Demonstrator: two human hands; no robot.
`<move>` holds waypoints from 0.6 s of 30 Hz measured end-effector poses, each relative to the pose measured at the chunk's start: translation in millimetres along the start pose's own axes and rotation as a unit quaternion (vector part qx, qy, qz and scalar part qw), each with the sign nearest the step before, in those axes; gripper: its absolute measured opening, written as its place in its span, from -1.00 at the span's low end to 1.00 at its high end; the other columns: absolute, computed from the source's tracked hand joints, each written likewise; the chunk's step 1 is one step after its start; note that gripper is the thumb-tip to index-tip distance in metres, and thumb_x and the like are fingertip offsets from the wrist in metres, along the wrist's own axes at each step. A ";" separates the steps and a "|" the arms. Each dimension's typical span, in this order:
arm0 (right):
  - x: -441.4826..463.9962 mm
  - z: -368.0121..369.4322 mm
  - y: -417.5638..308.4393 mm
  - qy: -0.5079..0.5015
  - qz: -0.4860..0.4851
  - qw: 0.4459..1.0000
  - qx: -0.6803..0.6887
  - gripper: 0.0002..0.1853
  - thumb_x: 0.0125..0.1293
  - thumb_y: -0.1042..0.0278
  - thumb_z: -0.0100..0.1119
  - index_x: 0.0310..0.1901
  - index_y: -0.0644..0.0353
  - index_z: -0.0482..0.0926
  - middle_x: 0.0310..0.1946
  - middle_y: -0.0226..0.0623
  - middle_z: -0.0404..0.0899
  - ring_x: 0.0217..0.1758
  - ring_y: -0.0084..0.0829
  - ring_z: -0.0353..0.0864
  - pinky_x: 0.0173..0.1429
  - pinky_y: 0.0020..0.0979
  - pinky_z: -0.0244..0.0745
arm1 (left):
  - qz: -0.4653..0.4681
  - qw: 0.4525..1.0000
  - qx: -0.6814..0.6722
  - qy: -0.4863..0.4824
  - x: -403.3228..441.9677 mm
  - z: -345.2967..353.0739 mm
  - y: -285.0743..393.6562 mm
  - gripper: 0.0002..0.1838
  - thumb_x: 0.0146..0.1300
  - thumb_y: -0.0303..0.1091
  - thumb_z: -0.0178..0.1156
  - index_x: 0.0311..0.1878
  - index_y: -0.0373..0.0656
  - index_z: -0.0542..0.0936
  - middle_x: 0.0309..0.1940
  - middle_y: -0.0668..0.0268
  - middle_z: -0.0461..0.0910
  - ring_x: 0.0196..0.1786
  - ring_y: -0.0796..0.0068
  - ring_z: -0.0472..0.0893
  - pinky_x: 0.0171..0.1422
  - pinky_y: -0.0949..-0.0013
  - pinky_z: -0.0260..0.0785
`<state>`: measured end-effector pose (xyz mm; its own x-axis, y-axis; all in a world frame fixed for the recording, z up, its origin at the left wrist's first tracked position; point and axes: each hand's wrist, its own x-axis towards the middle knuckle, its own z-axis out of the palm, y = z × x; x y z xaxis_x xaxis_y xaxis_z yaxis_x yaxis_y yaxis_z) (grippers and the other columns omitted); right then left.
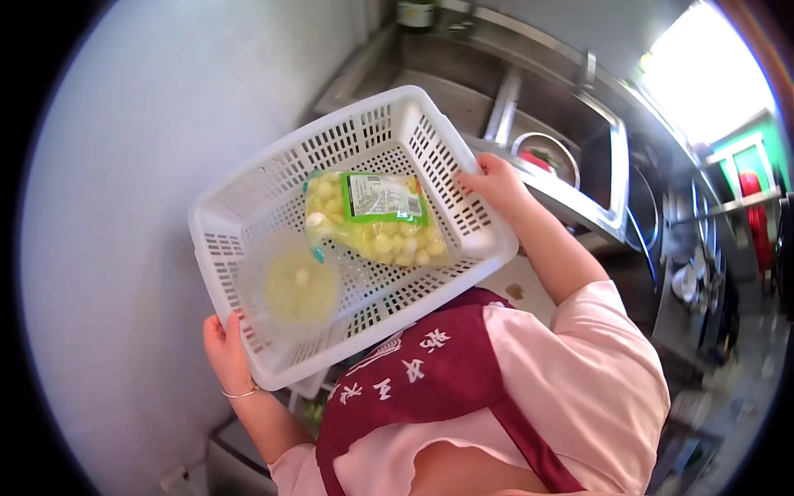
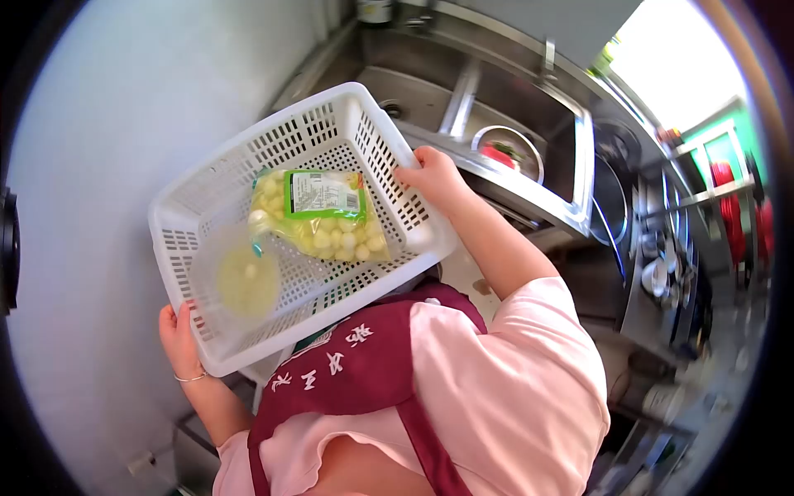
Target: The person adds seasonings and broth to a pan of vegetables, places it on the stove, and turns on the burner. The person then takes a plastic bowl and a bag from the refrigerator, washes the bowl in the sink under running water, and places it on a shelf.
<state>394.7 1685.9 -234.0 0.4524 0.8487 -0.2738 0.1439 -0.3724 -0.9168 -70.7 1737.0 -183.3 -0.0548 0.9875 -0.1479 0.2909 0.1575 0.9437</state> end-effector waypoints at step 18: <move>-338.7 47.6 -84.1 -0.040 -0.021 0.997 0.061 -0.74 0.04 0.36 0.26 -0.32 0.37 0.50 -0.46 -0.29 0.56 -0.42 -0.57 0.53 -0.29 -0.52 0.44 | -0.001 0.996 0.078 0.044 -259.4 -268.7 74.6 -0.75 0.16 -0.43 0.23 -0.18 -0.33 0.41 -0.33 0.26 0.56 -0.32 0.60 0.55 -0.23 0.51 0.43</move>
<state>187.4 1447.6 -78.0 0.3764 0.8913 -0.2528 0.0506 -0.2922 -0.9550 -291.5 1490.3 5.0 -0.1374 0.9835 -0.1173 0.4350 0.1664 0.8849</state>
